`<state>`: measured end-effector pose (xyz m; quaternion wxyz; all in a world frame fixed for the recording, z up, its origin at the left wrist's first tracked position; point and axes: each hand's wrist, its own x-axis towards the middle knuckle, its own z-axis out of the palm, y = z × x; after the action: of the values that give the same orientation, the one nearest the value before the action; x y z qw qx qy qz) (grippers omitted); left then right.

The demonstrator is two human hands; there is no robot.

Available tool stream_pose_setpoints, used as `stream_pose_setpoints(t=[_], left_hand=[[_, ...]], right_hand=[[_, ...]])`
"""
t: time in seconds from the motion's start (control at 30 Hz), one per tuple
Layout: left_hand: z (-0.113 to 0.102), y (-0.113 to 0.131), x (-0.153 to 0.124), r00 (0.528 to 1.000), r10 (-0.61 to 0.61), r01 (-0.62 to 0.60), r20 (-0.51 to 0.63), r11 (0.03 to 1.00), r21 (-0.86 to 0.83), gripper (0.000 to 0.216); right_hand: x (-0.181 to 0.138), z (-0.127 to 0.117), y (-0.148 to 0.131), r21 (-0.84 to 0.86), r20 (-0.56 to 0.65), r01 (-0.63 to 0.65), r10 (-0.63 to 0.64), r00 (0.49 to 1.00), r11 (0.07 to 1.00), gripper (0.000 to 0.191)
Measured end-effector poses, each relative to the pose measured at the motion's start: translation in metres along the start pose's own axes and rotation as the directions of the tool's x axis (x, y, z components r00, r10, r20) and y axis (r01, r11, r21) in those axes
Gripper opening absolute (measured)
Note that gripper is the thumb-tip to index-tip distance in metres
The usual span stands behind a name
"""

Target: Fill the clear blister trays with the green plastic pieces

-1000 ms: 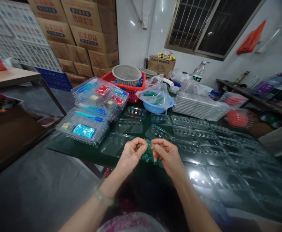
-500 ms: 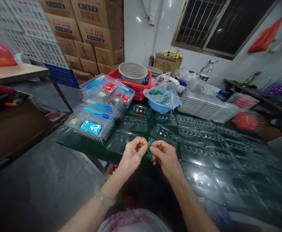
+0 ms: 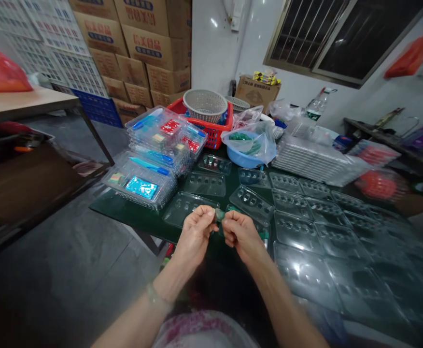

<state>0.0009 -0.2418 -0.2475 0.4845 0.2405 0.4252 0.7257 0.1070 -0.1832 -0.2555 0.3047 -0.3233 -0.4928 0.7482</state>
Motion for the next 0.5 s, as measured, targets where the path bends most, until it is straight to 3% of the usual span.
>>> stream_pose_setpoints(t=[0.1,0.2,0.27,0.33,0.4,0.5], left_hand=[[-0.002,-0.003,0.0,0.983,0.179,-0.168,-0.044,0.967,0.191,0.019],[-0.005,-0.005,0.0,0.954,0.289,-0.245,-0.078,0.904,0.351,0.018],[-0.007,-0.007,0.002,0.955,0.28,-0.227,-0.102,0.905,0.361,0.016],[-0.009,-0.01,0.005,0.965,0.236,-0.19,-0.112,0.929,0.317,0.016],[-0.01,-0.011,0.009,0.977,0.174,-0.139,-0.122,0.957,0.254,0.017],[-0.013,-0.008,0.015,0.989,0.066,-0.041,-0.132,0.983,0.18,0.02]], right_hand=[[0.0,0.001,0.001,-0.136,-0.001,-0.014,0.014,1.0,0.991,0.016],[0.0,0.001,0.0,-0.338,-0.019,0.129,-0.144,0.989,0.932,0.014],[0.0,0.003,0.0,-0.489,-0.021,0.258,-0.307,0.951,0.833,0.024],[-0.001,0.007,0.001,-0.616,0.013,0.338,-0.42,0.907,0.711,0.023],[-0.001,0.011,0.002,-0.691,0.054,0.371,-0.467,0.883,0.621,0.012],[0.005,0.013,0.001,-0.71,0.079,0.371,-0.456,0.886,0.598,0.008]])
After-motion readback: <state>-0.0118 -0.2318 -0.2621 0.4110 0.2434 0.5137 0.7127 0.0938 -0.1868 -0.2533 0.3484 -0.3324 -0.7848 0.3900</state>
